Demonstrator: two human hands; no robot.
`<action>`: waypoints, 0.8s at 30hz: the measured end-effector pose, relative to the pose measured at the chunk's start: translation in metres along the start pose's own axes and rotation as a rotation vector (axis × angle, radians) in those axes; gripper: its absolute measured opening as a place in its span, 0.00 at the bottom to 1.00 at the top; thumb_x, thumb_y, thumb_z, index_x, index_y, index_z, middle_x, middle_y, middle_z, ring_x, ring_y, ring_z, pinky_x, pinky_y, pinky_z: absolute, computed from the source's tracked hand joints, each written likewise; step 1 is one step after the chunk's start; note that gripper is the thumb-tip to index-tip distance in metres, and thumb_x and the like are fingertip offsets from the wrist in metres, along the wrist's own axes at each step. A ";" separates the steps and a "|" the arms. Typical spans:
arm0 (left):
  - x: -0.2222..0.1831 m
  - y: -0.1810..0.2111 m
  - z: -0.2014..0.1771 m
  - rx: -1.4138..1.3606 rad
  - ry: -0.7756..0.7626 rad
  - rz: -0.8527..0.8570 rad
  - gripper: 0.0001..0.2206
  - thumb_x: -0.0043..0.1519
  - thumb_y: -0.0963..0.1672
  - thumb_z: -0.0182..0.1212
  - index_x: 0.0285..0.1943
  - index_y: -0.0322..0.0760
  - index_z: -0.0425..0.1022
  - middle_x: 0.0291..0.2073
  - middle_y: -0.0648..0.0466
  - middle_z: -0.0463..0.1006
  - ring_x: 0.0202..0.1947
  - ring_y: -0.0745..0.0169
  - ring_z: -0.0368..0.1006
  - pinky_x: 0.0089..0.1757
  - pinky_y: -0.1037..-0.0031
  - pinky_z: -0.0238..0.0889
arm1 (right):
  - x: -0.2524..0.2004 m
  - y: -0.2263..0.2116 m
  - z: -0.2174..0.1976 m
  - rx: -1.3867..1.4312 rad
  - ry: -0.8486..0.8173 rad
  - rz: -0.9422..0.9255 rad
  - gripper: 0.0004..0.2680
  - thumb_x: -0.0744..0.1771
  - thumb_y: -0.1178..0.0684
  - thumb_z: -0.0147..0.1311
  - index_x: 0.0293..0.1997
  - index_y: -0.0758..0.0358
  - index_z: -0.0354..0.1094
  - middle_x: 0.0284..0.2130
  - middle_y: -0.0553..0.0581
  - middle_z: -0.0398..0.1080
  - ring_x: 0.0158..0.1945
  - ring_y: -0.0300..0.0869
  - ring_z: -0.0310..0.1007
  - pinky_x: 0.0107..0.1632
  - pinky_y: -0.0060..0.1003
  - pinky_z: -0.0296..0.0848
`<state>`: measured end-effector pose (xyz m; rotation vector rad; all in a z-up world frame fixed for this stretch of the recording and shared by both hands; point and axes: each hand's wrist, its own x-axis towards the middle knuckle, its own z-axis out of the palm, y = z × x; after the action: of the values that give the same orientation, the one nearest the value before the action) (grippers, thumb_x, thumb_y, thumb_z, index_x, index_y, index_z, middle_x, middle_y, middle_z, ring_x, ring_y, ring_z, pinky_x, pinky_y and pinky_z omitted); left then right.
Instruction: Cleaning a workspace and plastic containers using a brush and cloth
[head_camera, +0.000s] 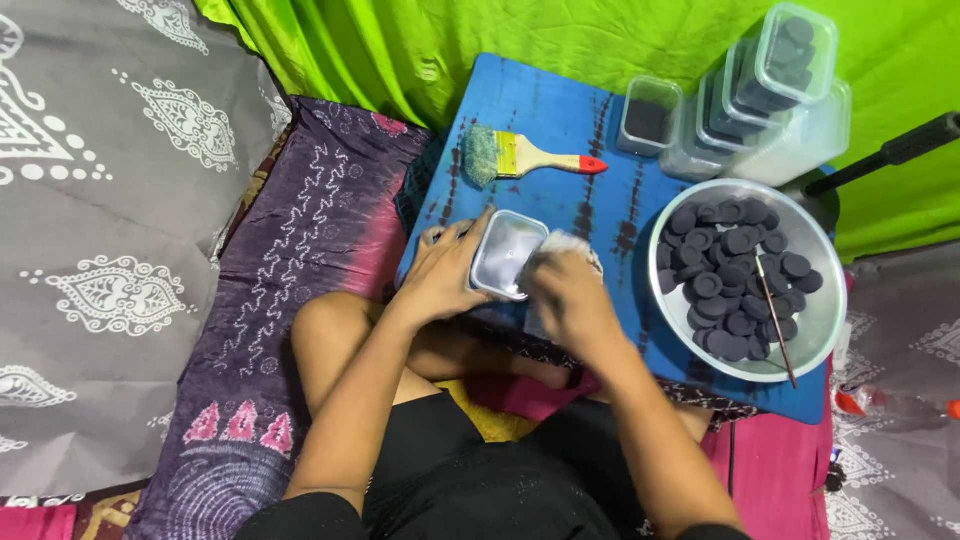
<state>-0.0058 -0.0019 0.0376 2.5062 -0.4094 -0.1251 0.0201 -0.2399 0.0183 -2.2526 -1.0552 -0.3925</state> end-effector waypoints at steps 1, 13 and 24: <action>0.002 -0.004 0.004 0.007 0.008 0.014 0.53 0.51 0.54 0.71 0.81 0.36 0.42 0.63 0.43 0.75 0.71 0.45 0.58 0.60 0.43 0.45 | -0.011 -0.009 0.004 -0.059 -0.033 -0.037 0.03 0.65 0.57 0.52 0.40 0.53 0.70 0.41 0.58 0.69 0.45 0.55 0.69 0.47 0.46 0.72; 0.001 -0.004 0.016 0.000 0.085 0.040 0.40 0.54 0.47 0.68 0.78 0.42 0.55 0.57 0.51 0.79 0.67 0.47 0.62 0.58 0.42 0.48 | -0.013 0.010 0.021 -0.099 -0.115 -0.121 0.03 0.67 0.55 0.50 0.41 0.57 0.66 0.36 0.58 0.66 0.41 0.56 0.68 0.44 0.46 0.71; 0.024 0.024 0.031 -0.252 0.342 -0.018 0.28 0.60 0.50 0.66 0.68 0.38 0.70 0.52 0.41 0.80 0.54 0.38 0.76 0.50 0.47 0.66 | -0.008 0.009 -0.018 0.211 0.283 0.238 0.01 0.68 0.57 0.57 0.41 0.56 0.73 0.38 0.58 0.71 0.45 0.56 0.75 0.50 0.46 0.73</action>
<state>0.0052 -0.0453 0.0263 2.2260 -0.2149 0.2292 0.0222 -0.2608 0.0250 -2.0322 -0.6437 -0.4593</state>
